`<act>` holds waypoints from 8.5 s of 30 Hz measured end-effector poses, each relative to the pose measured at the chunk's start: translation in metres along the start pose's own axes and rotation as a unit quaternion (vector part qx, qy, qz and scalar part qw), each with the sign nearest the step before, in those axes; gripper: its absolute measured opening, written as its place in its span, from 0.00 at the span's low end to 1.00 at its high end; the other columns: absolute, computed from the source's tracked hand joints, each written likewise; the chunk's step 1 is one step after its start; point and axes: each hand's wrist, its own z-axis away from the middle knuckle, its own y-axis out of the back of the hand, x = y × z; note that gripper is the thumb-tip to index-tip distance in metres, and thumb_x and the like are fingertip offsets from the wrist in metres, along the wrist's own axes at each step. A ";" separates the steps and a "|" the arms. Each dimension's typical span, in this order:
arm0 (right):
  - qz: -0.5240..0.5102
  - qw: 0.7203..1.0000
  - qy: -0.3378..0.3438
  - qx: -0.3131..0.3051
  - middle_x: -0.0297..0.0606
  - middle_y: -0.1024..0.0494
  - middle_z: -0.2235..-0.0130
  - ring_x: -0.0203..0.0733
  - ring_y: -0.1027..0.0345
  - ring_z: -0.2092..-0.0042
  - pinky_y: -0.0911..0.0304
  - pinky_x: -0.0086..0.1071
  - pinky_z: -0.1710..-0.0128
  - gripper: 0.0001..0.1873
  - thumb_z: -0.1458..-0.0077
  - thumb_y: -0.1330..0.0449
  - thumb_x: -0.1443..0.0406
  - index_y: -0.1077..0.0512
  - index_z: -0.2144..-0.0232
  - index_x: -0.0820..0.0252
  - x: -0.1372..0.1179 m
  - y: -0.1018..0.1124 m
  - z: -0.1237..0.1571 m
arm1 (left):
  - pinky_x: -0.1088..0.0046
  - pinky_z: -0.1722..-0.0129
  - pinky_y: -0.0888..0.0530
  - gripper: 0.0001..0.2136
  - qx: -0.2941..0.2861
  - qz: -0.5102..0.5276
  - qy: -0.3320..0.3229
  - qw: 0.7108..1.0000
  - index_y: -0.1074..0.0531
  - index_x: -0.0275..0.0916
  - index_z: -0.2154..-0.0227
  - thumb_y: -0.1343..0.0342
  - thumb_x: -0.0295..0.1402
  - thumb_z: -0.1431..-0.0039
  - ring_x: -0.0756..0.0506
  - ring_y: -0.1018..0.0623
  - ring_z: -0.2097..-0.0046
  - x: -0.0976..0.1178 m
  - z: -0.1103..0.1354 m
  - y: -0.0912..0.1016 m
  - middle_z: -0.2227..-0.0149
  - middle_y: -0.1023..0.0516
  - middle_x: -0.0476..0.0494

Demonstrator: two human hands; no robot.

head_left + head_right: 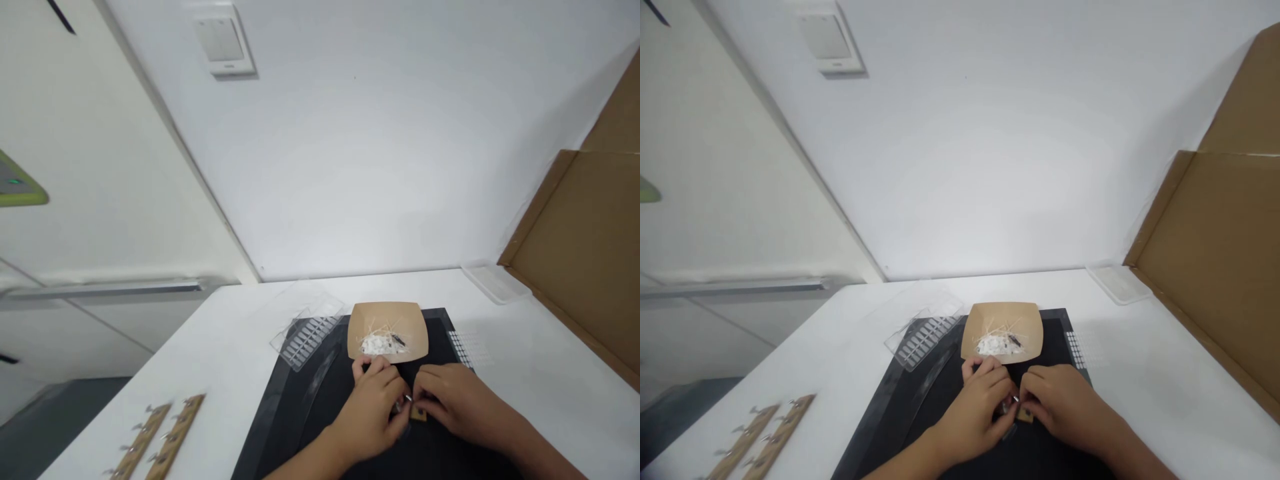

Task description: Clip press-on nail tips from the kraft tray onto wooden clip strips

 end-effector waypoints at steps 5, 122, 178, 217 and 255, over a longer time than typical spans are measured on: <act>0.023 1.000 0.000 0.000 0.31 0.19 0.60 0.41 0.26 0.61 0.43 0.33 0.62 0.04 0.37 0.37 0.68 0.25 0.61 0.54 -0.002 0.001 0.003 | 0.56 0.47 0.45 0.03 -0.013 -0.007 0.007 1.000 0.29 0.40 0.67 0.40 0.29 0.39 0.42 0.29 0.54 0.001 -0.001 0.003 0.65 0.25 0.48; 0.013 1.000 0.027 -0.003 0.32 0.20 0.61 0.39 0.29 0.63 0.45 0.32 0.64 0.01 0.33 0.40 0.66 0.28 0.60 0.54 -0.003 0.000 0.001 | 0.55 0.49 0.44 0.04 -0.050 -0.033 -0.003 0.998 0.28 0.41 0.64 0.43 0.34 0.33 0.41 0.29 0.54 -0.001 -0.003 0.009 0.63 0.24 0.46; 0.011 0.999 -0.009 -0.038 0.32 0.23 0.62 0.40 0.30 0.63 0.44 0.31 0.65 0.04 0.32 0.41 0.63 0.30 0.63 0.54 -0.004 0.001 0.002 | 0.60 0.51 0.42 0.08 -0.117 -0.108 -0.037 0.987 0.31 0.42 0.59 0.47 0.40 0.29 0.42 0.30 0.52 -0.006 -0.001 0.018 0.58 0.26 0.45; 0.046 0.997 -0.033 -0.042 0.34 0.23 0.60 0.43 0.28 0.62 0.42 0.33 0.65 0.02 0.34 0.39 0.66 0.28 0.59 0.53 0.002 -0.002 0.006 | 0.61 0.53 0.37 0.09 -0.139 -0.122 -0.033 0.982 0.30 0.43 0.55 0.49 0.41 0.27 0.41 0.30 0.52 -0.002 -0.002 0.022 0.56 0.26 0.44; 0.039 0.998 -0.034 -0.028 0.34 0.22 0.60 0.42 0.27 0.62 0.41 0.32 0.65 0.02 0.35 0.39 0.66 0.28 0.59 0.53 0.002 -0.001 0.005 | 0.60 0.54 0.36 0.08 -0.142 -0.125 -0.035 0.981 0.29 0.43 0.55 0.47 0.41 0.28 0.40 0.29 0.52 0.000 -0.003 0.024 0.56 0.26 0.44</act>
